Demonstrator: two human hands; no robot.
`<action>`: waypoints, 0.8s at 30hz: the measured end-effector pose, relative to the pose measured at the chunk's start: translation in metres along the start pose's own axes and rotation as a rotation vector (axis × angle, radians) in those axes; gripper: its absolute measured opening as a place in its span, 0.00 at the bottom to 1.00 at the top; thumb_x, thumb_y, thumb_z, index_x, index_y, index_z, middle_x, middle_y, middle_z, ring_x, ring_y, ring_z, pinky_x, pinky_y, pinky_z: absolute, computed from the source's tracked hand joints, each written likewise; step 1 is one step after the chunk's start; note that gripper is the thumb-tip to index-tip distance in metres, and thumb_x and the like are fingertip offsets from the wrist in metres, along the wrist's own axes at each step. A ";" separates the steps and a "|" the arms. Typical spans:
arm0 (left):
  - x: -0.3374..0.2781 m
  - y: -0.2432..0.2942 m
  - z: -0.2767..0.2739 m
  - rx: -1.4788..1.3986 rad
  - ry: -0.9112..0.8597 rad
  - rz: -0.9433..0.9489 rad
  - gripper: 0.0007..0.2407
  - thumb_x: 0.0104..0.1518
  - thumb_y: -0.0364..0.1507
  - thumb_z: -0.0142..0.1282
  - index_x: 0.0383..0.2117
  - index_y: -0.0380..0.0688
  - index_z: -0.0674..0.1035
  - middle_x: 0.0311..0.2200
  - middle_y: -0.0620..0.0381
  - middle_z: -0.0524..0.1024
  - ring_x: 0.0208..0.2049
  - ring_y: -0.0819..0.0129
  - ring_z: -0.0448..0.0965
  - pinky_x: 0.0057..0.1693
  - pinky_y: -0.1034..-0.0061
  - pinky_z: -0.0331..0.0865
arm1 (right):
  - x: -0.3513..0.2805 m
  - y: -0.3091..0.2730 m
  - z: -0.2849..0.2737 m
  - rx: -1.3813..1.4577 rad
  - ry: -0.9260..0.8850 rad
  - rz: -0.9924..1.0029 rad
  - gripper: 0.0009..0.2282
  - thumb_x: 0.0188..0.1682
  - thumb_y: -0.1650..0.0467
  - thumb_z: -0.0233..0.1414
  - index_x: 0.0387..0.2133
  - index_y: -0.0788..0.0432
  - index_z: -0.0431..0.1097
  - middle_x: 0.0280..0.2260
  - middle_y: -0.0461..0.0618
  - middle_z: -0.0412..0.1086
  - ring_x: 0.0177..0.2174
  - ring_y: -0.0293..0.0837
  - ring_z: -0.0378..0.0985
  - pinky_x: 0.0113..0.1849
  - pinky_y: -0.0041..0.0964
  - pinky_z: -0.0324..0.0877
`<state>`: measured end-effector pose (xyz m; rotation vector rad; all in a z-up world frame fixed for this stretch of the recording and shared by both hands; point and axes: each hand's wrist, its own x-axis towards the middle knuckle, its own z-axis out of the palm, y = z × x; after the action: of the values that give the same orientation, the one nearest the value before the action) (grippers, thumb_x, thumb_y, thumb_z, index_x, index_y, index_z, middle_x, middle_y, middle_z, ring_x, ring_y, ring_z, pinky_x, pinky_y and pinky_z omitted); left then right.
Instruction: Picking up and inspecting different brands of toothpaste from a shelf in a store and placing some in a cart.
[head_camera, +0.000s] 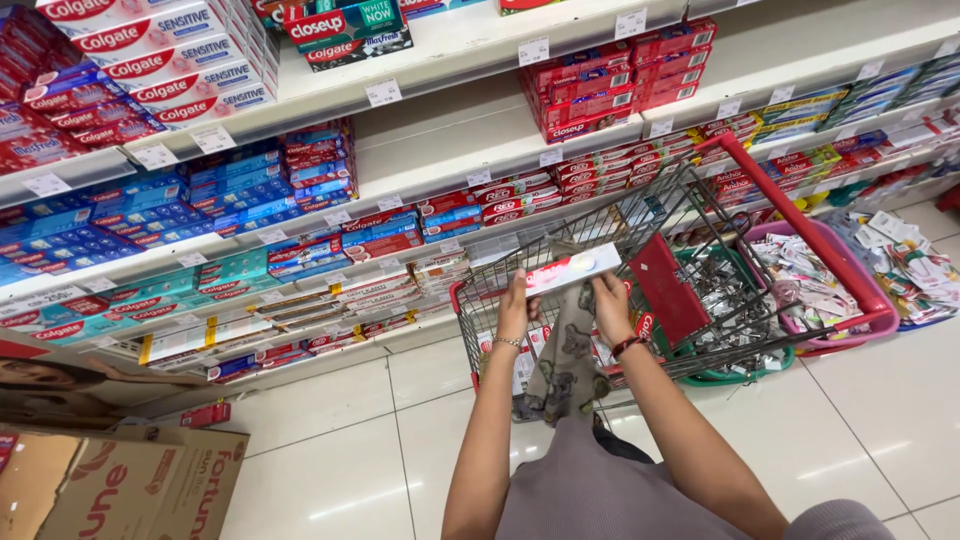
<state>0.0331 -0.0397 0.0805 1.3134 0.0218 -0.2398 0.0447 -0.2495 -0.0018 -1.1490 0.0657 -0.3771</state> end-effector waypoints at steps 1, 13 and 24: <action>-0.001 -0.003 0.000 -0.001 0.002 0.001 0.26 0.65 0.54 0.40 0.24 0.41 0.71 0.17 0.64 0.65 0.18 0.76 0.65 0.29 0.75 0.73 | -0.004 -0.010 0.002 0.000 -0.002 0.000 0.12 0.56 0.71 0.52 0.51 0.64 0.73 0.45 0.43 0.76 0.43 0.33 0.76 0.45 0.28 0.71; 0.004 -0.018 -0.025 -0.166 0.132 -0.049 0.23 0.64 0.53 0.40 0.36 0.45 0.74 0.19 0.63 0.64 0.19 0.76 0.66 0.29 0.73 0.74 | 0.022 0.083 -0.141 -0.097 0.107 0.487 0.22 0.49 0.78 0.50 0.59 0.60 0.58 0.55 0.44 0.67 0.49 0.42 0.76 0.46 0.40 0.76; 0.028 0.018 -0.026 -0.118 0.142 0.049 0.21 0.67 0.50 0.40 0.39 0.42 0.70 0.23 0.63 0.64 0.23 0.75 0.71 0.34 0.69 0.82 | 0.029 -0.040 -0.003 -0.006 -0.315 0.480 0.25 0.57 0.58 0.42 0.64 0.58 0.58 0.61 0.54 0.64 0.53 0.52 0.74 0.51 0.49 0.72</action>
<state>0.0665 -0.0147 0.0868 1.2103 0.1223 -0.1018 0.0606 -0.2755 0.0374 -1.1449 0.0640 0.2297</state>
